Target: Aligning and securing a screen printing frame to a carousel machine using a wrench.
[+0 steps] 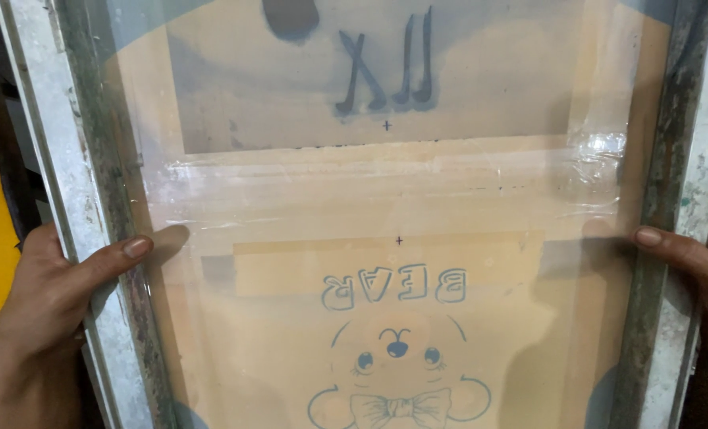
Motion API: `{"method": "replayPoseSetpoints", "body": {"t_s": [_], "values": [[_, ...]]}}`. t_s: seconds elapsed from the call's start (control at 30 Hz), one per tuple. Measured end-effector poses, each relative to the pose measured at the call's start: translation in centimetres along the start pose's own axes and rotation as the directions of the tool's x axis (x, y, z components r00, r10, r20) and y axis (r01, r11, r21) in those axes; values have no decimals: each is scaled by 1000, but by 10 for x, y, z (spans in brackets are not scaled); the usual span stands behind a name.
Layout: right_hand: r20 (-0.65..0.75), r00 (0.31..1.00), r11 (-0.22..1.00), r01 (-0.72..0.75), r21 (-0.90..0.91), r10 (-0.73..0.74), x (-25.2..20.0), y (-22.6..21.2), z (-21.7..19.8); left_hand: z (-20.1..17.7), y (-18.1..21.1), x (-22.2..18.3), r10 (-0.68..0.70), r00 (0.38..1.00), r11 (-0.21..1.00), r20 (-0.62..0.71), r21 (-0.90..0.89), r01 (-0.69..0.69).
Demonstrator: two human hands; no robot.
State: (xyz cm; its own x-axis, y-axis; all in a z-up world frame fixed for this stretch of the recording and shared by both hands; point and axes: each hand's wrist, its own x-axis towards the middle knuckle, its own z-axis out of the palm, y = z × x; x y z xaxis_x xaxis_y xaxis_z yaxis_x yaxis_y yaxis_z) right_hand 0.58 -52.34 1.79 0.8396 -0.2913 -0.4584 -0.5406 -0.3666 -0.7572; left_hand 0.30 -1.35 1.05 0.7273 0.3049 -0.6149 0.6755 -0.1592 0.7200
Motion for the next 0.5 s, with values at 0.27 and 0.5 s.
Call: {"method": "replayPoseSetpoints", "body": {"t_s": [0.27,0.5], "values": [[-40,999,999,-36,3,36,-2,3,0,3,4,-1,-25,1000,1000,-19,8,25],[4,1000,995,6,-100,-6,10,21,-14,-4,-6,5,27,1000,999,11,32,-28]]}}
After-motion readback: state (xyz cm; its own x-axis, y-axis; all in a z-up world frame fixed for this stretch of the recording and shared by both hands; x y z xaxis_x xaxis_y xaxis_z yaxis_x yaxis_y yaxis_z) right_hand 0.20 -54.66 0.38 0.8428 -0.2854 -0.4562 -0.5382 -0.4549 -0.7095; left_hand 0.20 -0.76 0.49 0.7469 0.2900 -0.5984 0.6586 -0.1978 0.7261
